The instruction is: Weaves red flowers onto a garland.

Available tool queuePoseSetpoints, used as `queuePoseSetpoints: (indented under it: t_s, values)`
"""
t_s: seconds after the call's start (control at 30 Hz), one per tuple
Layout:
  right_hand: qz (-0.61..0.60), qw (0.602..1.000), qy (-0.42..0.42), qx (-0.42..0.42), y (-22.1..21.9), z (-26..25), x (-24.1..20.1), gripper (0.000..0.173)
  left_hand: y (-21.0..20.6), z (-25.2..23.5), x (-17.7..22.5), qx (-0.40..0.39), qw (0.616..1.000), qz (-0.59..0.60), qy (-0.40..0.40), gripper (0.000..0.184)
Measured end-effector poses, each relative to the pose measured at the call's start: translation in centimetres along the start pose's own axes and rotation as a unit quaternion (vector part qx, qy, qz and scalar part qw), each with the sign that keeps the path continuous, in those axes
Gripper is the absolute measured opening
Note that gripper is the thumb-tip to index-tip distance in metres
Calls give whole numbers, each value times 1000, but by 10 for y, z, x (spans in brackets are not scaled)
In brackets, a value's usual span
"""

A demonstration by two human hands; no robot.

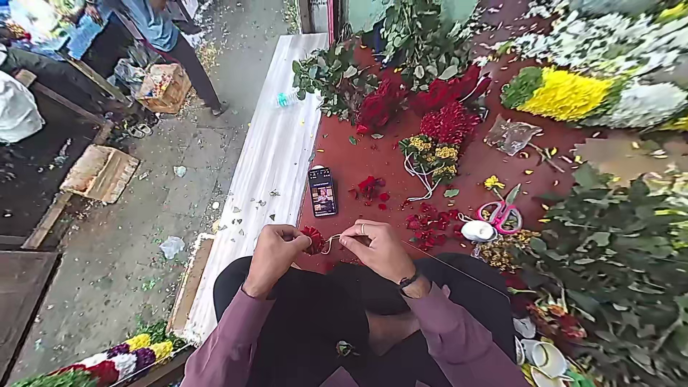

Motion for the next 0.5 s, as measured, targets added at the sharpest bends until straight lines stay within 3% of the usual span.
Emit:
queuePoseSetpoints:
  t_s: [0.1,0.2,0.27,0.33,0.43,0.5]
  values:
    - [-44,995,86,-21,9,2,-9,18,-2,0,4,15,1000,13,8,17]
    - [-63,985,151,-48,9,9,-21,16,-7,6,17,36,989,-141,-15,20]
    - [-91,978,182,-42,18,10,-29,13,-16,20,41,-25,958,-280,-53,21]
    - [-136,969,201,-39,30,6,-31,10,-28,35,69,-157,921,-340,-107,20]
    - [-292,932,198,-80,36,-2,-16,9,-42,41,112,-318,896,-232,-206,13]
    - [-382,911,140,-61,34,1,-11,12,-47,31,133,-340,906,-84,-237,12]
Point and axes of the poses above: each hand's wrist, its own z-axis away from the middle knuckle, its own y-axis out of the back of the hand, x = y × z, the point moved 2 cm from there along -z, towards the middle knuckle, and after that the axes turned 6 degrees about z, right-handed, at the moved point
